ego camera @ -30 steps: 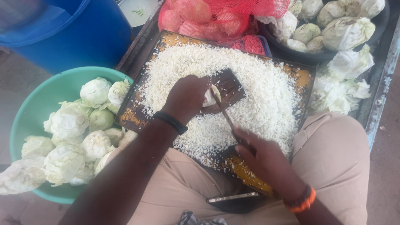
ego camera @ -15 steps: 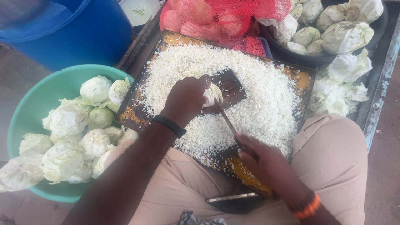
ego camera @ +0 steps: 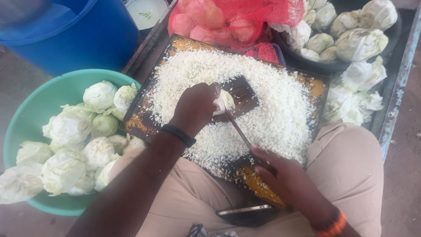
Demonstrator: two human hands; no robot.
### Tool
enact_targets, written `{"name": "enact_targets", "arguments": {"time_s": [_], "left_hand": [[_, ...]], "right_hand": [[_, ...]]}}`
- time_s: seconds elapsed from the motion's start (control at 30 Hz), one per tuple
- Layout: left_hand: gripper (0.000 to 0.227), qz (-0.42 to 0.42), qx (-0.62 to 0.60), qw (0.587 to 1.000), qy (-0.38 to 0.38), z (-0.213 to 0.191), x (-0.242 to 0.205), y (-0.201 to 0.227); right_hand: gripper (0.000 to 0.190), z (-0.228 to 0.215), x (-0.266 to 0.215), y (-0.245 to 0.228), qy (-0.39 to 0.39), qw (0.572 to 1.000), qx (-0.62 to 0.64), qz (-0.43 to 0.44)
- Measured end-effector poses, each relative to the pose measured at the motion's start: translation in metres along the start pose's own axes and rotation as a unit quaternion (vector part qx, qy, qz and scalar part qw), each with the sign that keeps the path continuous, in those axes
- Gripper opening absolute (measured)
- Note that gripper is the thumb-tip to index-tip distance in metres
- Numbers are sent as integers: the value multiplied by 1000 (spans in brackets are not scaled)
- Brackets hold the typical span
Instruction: The person shreds cabbage by hand using a knife on a wooden board and picks up a cabbage head from a basin.
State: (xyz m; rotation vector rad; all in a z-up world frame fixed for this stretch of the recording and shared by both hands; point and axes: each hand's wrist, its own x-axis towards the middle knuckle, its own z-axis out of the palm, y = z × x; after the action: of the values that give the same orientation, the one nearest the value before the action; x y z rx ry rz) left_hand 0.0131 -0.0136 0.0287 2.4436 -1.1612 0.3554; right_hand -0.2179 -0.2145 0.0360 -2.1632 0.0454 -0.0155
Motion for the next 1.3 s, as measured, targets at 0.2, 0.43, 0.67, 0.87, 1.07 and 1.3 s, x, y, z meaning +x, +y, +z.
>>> {"name": "enact_targets", "arguments": {"time_s": [0.2, 0.43, 0.67, 0.87, 1.07, 1.3], "left_hand": [[23, -27, -9, 1000, 9, -6, -3, 7], [24, -17, -17, 1000, 19, -4, -5, 4], [26, -20, -41, 998, 34, -2, -8, -1], [18, -2, -31, 998, 50, 4, -13, 0], [19, -20, -29, 998, 60, 2, -13, -3], [15, -58, 9, 997, 57, 4, -17, 2]], "right_hand": [[60, -12, 4, -24, -58, 972, -134, 181], [49, 15, 13, -4, 50, 986, -36, -155], [60, -11, -3, -30, -107, 936, -180, 282], [47, 12, 25, -4, 32, 996, -46, -74], [59, -17, -12, -20, -109, 960, -143, 216], [52, -7, 27, -21, -18, 995, -98, 27]]}}
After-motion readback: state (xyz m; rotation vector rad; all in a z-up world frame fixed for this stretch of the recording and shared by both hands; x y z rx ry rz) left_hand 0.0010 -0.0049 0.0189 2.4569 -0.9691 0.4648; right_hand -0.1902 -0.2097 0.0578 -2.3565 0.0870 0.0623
